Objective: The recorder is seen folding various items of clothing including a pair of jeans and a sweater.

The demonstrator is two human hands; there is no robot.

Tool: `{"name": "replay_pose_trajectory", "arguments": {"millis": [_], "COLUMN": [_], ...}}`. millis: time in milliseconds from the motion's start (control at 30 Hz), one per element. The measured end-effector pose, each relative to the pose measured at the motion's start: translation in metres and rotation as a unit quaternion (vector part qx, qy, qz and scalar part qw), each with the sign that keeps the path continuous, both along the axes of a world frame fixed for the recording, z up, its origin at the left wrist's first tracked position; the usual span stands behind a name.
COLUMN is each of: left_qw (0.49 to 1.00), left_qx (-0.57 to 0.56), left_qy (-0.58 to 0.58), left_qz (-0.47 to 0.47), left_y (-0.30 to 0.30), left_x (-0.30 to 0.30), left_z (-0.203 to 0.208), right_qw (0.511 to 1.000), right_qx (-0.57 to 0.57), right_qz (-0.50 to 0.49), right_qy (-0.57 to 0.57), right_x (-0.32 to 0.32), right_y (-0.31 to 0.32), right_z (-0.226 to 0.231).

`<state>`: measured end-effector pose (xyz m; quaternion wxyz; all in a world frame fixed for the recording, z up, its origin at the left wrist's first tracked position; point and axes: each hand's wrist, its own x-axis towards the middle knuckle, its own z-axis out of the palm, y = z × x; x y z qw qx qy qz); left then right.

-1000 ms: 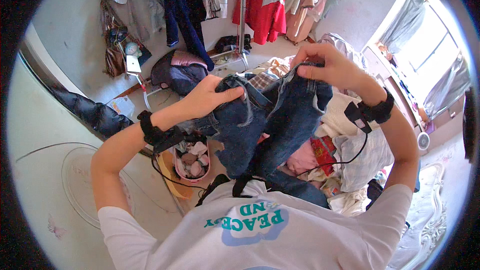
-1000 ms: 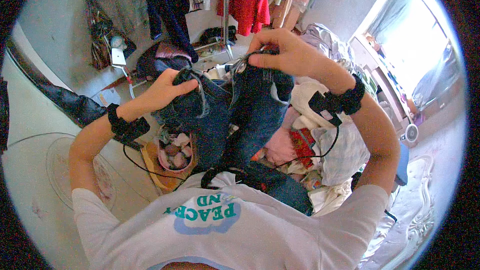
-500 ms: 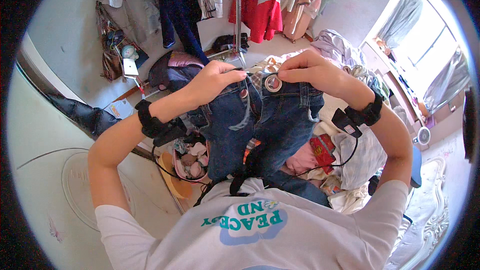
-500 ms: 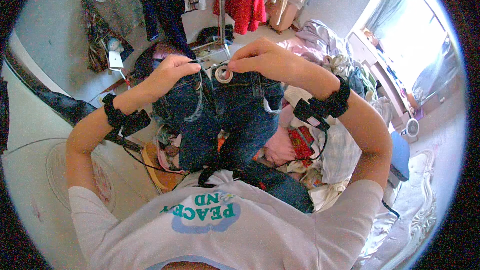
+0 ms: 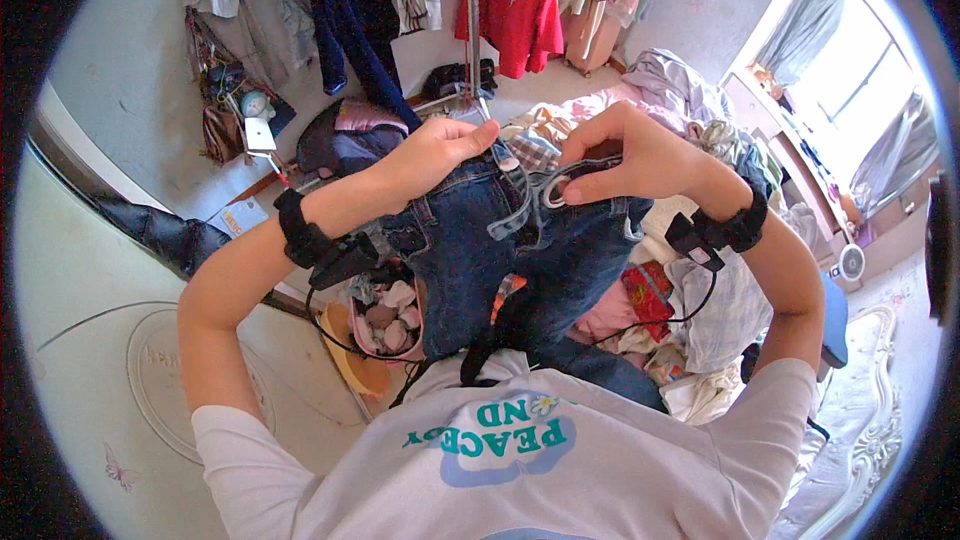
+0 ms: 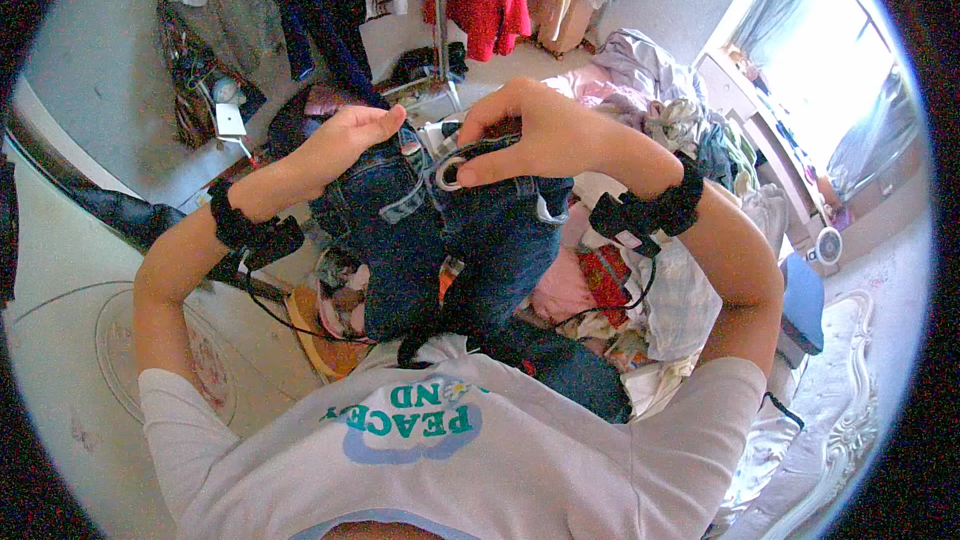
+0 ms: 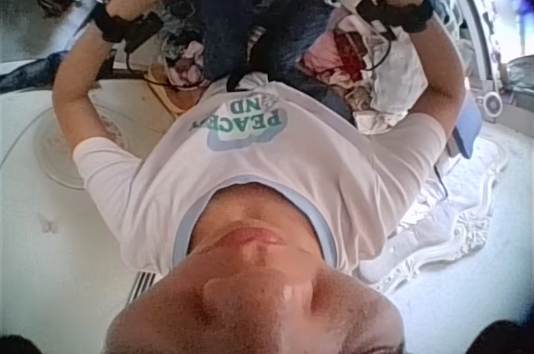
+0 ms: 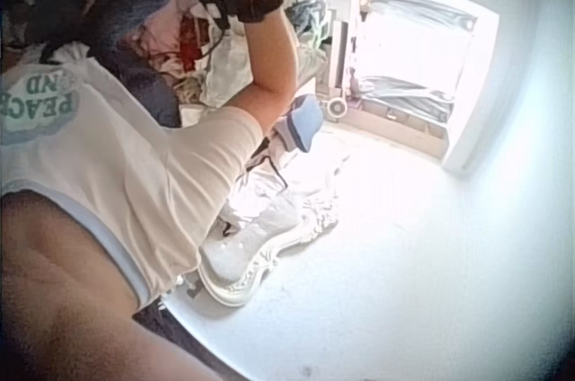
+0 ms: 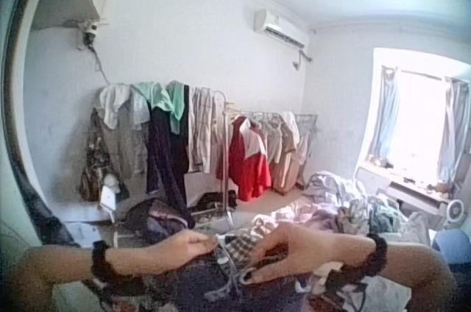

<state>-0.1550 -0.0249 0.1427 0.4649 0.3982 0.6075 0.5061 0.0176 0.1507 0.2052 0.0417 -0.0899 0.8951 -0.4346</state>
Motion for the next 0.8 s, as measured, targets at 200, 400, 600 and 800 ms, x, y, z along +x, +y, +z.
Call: {"name": "replay_pose_trajectory", "arguments": {"millis": [200, 400, 600, 800], "left_qw": [0.994, 0.989, 0.983, 0.954], "left_qx": [0.02, 0.014, 0.04, 0.152], "left_qy": [0.109, 0.143, 0.179, 0.211], "left_qz": [0.013, 0.02, -0.017, -0.148], "left_y": [0.006, 0.007, 0.001, -0.008], "left_x": [-0.007, -0.001, 0.009, 0.015], "left_z": [-0.014, -0.007, -0.001, 0.0], "right_qw": [0.976, 0.951, 0.971, 0.989], "right_qx": [0.082, 0.122, 0.11, 0.09], "right_qz": [0.086, 0.022, -0.103, 0.018], "right_qy": [0.182, 0.285, 0.184, 0.115], "right_x": [0.009, 0.016, 0.015, 0.014], "right_y": [-0.006, -0.018, -0.017, -0.016], "right_z": [-0.001, -0.007, -0.011, -0.01]}}
